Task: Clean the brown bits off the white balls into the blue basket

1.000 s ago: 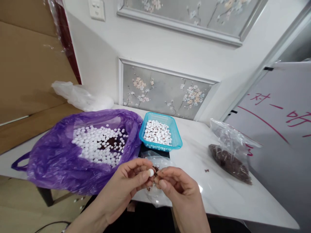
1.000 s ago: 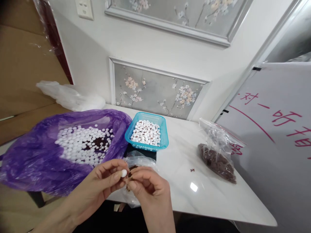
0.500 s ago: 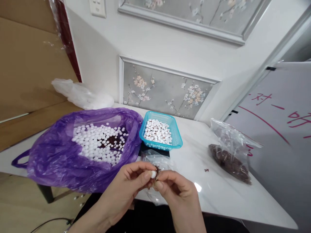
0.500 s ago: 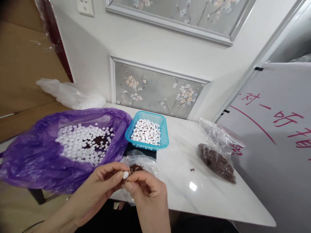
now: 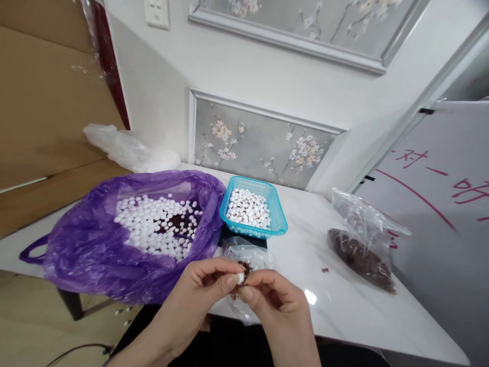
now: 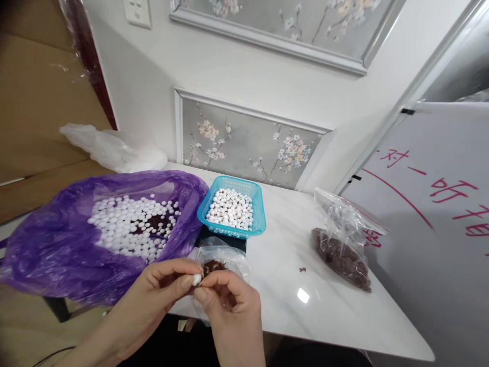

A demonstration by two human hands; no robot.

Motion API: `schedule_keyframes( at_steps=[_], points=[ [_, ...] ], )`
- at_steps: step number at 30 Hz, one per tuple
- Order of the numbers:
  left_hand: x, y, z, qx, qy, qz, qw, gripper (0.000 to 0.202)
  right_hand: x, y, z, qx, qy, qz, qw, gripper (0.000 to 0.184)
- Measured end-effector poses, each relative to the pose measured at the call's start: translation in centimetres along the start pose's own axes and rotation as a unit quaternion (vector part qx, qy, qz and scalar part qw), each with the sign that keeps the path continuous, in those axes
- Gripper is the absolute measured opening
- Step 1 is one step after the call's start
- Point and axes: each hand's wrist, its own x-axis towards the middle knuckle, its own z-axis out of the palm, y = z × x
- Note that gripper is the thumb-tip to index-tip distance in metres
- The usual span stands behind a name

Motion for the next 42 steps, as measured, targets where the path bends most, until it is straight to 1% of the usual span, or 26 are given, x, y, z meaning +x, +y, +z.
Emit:
schedule_keyframes(
  at_steps=[4,7,11,15,20,24,27,29,32,34,36,38,40,42],
  points=[
    [-0.1,0.3,-0.1,0.026,-0.018,0.033,0.999,0.005,0.1,0.2,-0.1,-0.008,-0.014,-0.014,1.000,0.015],
    [-0.1,0.6,-0.2,0.037,-0.032,0.049,0.998,0.004,0.2,0.2,-0.2,-0.003,-0.025,-0.014,1.000,0.014],
    [-0.1,0.7,-0.3,0.054,-0.035,0.056,0.996,0.006,0.2,0.2,-0.1,0.041,-0.035,-0.007,0.999,0.015],
    [-0.2,0.9,-0.3,0.076,-0.035,0.060,0.995,0.006,0.2,0.1,0.2,0.077,-0.031,0.016,0.996,0.018],
    [-0.3,1.2,-0.4,0.101,-0.039,0.079,0.991,0.008,0.2,0.1,0.2,0.086,-0.035,0.023,0.995,0.021],
    [-0.2,1.0,-0.6,0.111,-0.049,0.082,0.989,0.007,0.3,0.5,0.1,0.074,-0.041,0.029,0.996,0.023],
    [-0.1,0.7,-0.8,0.095,-0.057,0.074,0.991,0.007,0.4,0.8,0.1,0.074,-0.046,0.027,0.996,0.025],
    [-0.2,0.5,-0.7,0.063,-0.069,0.069,0.993,0.005,0.4,0.9,0.3,0.095,-0.058,0.025,0.994,0.027],
    [-0.4,0.4,-0.5,-0.005,-0.095,0.049,0.994,0.007,0.2,0.7,0.6,0.162,-0.109,0.021,0.981,0.031],
    [-0.6,0.4,-0.5,-0.050,-0.105,0.035,0.993,0.008,0.0,0.6,0.5,0.186,-0.134,0.008,0.973,0.033],
    [-0.7,0.6,-0.5,-0.080,-0.113,0.036,0.990,0.009,0.0,0.7,0.1,0.166,-0.124,-0.011,0.978,0.029],
    [-0.7,0.6,-0.7,-0.084,-0.120,0.057,0.988,0.011,0.1,0.9,-0.6,0.125,-0.097,-0.028,0.987,0.020],
    [-0.7,0.7,-0.9,-0.062,-0.130,0.091,0.985,0.015,0.3,1.2,-1.1,0.084,-0.076,-0.037,0.993,0.016],
    [-0.7,0.7,-1.0,-0.018,-0.129,0.117,0.985,0.022,0.4,1.4,-1.4,0.053,-0.064,-0.040,0.996,0.016]
  ],
)
